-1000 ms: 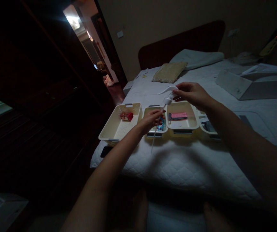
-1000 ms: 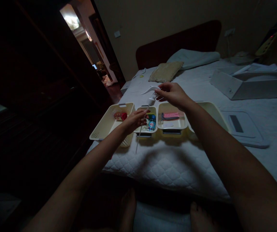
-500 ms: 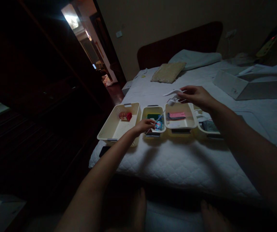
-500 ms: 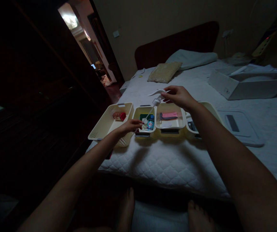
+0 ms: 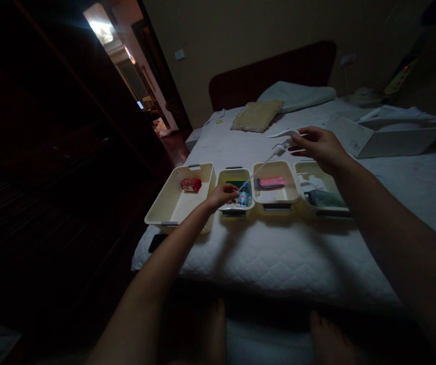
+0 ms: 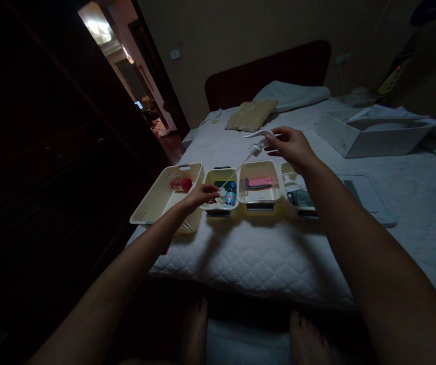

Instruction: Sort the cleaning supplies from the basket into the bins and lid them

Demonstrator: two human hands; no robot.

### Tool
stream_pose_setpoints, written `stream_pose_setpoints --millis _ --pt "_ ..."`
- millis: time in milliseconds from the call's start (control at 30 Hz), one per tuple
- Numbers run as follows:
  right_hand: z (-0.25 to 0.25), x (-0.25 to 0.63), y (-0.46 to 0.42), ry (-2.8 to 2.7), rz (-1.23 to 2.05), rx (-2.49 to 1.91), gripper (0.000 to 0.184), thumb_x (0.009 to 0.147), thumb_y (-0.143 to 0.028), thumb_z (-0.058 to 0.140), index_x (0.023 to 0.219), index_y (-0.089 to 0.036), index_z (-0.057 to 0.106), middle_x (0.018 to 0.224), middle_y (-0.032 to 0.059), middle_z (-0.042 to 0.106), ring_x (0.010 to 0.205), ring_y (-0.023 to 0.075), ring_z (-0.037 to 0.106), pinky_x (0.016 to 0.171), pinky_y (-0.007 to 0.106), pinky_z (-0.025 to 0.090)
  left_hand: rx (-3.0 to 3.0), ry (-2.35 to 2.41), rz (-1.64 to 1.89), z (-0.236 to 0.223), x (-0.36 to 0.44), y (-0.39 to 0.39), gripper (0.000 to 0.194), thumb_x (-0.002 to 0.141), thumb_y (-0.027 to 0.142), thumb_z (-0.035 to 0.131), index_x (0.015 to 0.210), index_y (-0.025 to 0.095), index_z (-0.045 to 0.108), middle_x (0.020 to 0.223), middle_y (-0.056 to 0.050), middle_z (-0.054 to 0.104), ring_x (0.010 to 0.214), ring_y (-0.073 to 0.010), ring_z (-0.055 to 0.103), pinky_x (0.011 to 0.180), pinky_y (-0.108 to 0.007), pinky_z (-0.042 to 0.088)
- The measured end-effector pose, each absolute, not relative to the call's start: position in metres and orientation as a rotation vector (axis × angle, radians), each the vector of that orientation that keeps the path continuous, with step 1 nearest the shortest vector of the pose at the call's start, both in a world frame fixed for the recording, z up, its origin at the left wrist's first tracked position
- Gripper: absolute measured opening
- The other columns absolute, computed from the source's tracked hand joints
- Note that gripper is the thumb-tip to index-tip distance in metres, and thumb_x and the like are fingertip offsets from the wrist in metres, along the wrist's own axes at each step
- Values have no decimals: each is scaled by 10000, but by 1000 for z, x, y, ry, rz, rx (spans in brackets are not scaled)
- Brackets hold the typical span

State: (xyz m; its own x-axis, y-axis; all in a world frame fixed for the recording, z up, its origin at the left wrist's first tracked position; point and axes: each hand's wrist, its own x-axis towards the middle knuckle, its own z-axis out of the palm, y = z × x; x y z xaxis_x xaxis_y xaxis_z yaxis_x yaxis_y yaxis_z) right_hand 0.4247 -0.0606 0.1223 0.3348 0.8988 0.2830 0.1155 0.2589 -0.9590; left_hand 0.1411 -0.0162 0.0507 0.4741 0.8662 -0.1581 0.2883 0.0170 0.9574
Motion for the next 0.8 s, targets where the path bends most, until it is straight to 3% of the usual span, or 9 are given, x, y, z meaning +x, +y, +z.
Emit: stream_pose_setpoints --millis 233,433,600,800 --pt "113 445 -68 -1115 666 -1276 294 741 -368 767 946 -193 650 836 51 702 805 215 694 838 439 563 1685 1070 693 37 156 -4 202 692 246 750 786 95 653 664 11 621 561 -56 532 558 -194 444" --pt "108 462 -69 -1120 759 -1155 214 746 -454 741 862 -329 614 996 1 706 995 224 650 966 482 508 1821 983 606 33 189 -6 205 749 254 685 853 79 702 761 -39 674 620 -80 551 613 -217 459" --pt "100 488 -57 -1045 703 -1153 293 735 -448 749 865 -221 619 826 15 669 864 181 668 814 377 548 1983 917 499 35 231 -14 156 781 172 630 850 66 720 747 -59 690 627 -97 582 615 -211 456" --pt "86 529 -55 -973 577 -1336 96 810 -297 665 878 -229 669 728 -5 648 714 153 646 671 301 531 2156 785 446 16 293 -12 176 794 130 603 896 60 729 865 -106 728 736 -132 631 691 -229 479"
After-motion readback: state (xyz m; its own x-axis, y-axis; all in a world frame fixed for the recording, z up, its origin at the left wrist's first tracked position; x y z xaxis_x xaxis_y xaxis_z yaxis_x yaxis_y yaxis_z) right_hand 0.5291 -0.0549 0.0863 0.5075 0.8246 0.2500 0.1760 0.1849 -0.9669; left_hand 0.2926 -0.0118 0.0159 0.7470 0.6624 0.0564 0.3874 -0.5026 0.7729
